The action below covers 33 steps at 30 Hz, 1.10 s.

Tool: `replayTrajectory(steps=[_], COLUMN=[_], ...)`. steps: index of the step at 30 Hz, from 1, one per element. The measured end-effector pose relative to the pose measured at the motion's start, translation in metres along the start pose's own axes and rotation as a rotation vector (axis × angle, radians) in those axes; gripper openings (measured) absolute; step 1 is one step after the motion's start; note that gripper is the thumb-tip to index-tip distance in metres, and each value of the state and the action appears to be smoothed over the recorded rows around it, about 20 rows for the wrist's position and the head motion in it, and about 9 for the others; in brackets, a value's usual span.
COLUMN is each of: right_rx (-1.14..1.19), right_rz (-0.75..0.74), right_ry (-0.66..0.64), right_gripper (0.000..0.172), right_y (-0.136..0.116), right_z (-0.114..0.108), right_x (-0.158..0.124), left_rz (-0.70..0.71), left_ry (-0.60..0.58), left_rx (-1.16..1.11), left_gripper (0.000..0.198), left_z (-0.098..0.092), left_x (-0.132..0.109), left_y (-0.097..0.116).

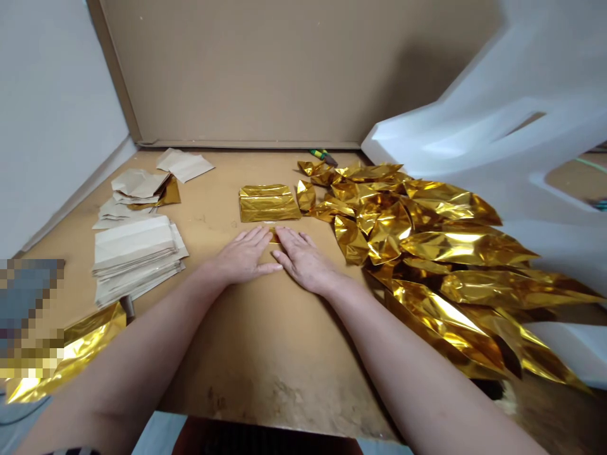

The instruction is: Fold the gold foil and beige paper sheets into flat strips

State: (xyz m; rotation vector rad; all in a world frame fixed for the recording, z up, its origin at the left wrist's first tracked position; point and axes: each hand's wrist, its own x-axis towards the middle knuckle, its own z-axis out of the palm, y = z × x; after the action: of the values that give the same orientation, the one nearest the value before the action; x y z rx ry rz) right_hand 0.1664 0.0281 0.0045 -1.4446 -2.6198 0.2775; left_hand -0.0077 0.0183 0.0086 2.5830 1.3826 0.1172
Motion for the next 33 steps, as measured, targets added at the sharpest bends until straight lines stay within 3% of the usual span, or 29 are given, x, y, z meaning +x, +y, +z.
replayTrajectory(steps=[10, 15, 22, 33], right_rx=[-0.079, -0.081, -0.065, -0.042], right_rz=[0.105, 0.103, 0.151, 0.19], right_ry=[-0.043, -0.034, -0.079, -0.088], right_gripper=[0.063, 0.062, 0.062, 0.062], right_y=[0.002, 0.002, -0.003, -0.007], right_z=[-0.005, -0.002, -0.006, -0.01], right_x=[-0.005, -0.004, -0.005, -0.007], left_rz=[-0.045, 0.022, 0.058, -0.051], left_ry=[0.042, 0.096, 0.014, -0.018], left_rx=[0.096, 0.112, 0.012, 0.038], left_gripper=[0.078, 0.081, 0.08, 0.082], left_z=[0.003, 0.003, 0.007, 0.001], left_x=[-0.002, 0.005, 0.017, -0.006], left_y=[0.003, 0.005, 0.002, -0.013])
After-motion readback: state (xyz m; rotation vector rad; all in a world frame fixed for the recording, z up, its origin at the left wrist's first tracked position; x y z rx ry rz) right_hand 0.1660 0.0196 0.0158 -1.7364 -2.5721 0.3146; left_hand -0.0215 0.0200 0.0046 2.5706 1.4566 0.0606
